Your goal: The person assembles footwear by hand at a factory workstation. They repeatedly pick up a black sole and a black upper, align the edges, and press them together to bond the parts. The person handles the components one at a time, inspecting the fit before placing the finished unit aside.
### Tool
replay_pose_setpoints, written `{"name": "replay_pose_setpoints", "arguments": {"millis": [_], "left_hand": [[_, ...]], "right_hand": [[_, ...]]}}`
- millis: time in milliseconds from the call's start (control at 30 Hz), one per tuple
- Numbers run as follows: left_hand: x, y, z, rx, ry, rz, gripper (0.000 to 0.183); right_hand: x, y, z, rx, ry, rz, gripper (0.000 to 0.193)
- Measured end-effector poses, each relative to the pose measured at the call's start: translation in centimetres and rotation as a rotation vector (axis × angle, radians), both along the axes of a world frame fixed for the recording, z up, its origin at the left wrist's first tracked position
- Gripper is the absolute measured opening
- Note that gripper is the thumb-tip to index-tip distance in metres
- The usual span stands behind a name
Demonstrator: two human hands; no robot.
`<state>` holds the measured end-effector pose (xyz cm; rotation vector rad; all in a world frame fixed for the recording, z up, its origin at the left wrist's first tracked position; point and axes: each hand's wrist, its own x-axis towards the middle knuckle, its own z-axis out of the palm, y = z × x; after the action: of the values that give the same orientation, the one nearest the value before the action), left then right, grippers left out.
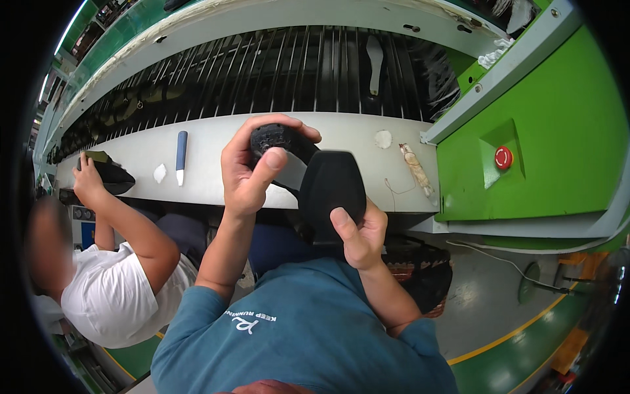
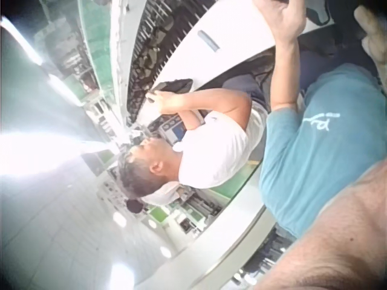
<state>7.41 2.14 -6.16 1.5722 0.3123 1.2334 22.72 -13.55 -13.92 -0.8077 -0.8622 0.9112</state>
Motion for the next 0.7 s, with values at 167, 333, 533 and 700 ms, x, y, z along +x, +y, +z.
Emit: {"name": "replay_pose_setpoints", "arguments": {"millis": [167, 333, 533, 700], "left_hand": [[0.0, -0.1, 0.1, -0.064, -0.078, -0.091, 0.03], [0.4, -0.2, -0.1, 0.008, -0.071, -0.037, 0.031], [0.7, 0.8, -0.3, 0.036, -0.065, -0.001, 0.032], [0.8, 1.0, -0.5, 0.044, -0.046, 0.006, 0.035]], "right_hand": [[-0.4, 0.3, 1.0, -0.011, -0.077, 0.009, 0.026], [-0.6, 0.5, 1.4, 0.004, -0.069, 0.03, 0.025], [-1.0, 2.3, 3.4, 0.037, -0.115, 0.005, 0.027], [-1.0, 3.2, 3.7, 0.019, -0.112, 0.012, 0.022]]}}
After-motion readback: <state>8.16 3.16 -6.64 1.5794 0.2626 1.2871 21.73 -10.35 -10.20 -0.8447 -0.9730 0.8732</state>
